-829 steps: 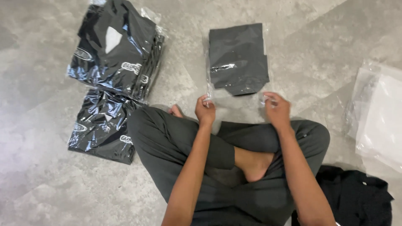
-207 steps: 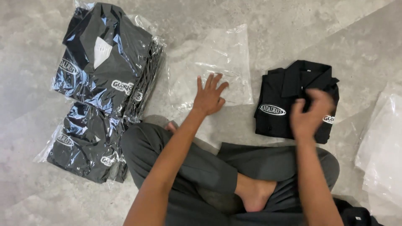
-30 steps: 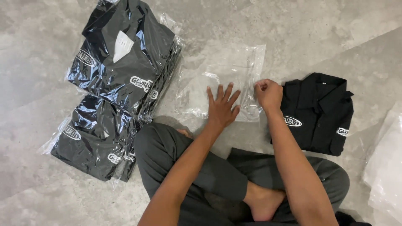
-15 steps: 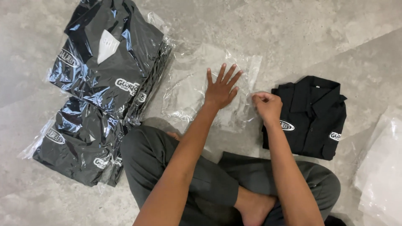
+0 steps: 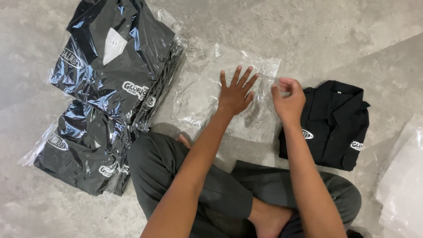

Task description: Folding black shirts and placing them into clear plastic packaging bags while sitting on the floor.

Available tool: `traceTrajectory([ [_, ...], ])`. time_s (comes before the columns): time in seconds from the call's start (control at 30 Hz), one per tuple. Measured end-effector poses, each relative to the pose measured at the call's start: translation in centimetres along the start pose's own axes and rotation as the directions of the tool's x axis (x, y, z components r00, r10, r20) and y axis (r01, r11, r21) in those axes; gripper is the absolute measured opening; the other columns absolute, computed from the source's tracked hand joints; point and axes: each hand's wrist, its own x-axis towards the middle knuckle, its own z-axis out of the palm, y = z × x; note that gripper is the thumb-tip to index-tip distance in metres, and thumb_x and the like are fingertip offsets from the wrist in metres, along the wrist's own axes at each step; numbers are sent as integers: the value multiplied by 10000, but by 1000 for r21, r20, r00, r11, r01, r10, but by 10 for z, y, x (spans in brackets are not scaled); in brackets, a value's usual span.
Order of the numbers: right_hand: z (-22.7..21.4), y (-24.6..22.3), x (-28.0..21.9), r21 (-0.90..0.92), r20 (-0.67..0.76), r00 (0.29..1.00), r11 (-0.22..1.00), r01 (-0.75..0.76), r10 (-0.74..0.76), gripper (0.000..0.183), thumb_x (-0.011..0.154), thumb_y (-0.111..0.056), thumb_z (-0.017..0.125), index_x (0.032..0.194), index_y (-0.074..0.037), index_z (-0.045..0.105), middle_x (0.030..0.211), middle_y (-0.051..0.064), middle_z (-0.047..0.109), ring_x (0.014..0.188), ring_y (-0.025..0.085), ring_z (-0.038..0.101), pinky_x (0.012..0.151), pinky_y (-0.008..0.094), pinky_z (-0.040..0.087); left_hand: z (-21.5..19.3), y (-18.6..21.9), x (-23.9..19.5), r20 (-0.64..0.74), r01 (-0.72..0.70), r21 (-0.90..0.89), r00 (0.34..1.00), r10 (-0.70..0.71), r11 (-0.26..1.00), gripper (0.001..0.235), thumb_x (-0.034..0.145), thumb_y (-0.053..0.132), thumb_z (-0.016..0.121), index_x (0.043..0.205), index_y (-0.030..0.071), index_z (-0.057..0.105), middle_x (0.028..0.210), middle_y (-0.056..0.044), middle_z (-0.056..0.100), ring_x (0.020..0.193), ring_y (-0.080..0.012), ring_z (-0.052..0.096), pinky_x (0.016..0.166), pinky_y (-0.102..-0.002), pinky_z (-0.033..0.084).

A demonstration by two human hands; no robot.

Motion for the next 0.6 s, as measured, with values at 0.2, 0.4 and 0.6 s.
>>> traceTrajectory([
  [0.2,33,18,40,-340,215,976,934,113,-40,263,930,-184,837,1118,-37,726,969,126,710,899,291,716,756,413,575,-11,2,6,-53,-4,11,999,4,1000,656,1070,468,341,1700,344,205,1790,28,84,1641,-308,44,1218,-808,-40],
  [0.4,32,16,48,-375,250,960,927,-26,128,56,951,-141,761,963,-89,779,872,98,765,845,264,752,686,388,591,7,6,38,-217,-90,27,972,94,996,654,1049,390,389,1681,261,282,1765,-24,164,1629,-322,114,1269,-726,93],
  [0.6,26,45,60,-291,229,953,948,-126,197,79,926,-158,745,951,-99,791,829,102,745,802,244,743,631,358,584,10,5,48,-82,-57,76,995,63,995,654,1142,479,218,1738,335,-10,1793,82,-109,1652,-253,-88,1289,-709,-1],
])
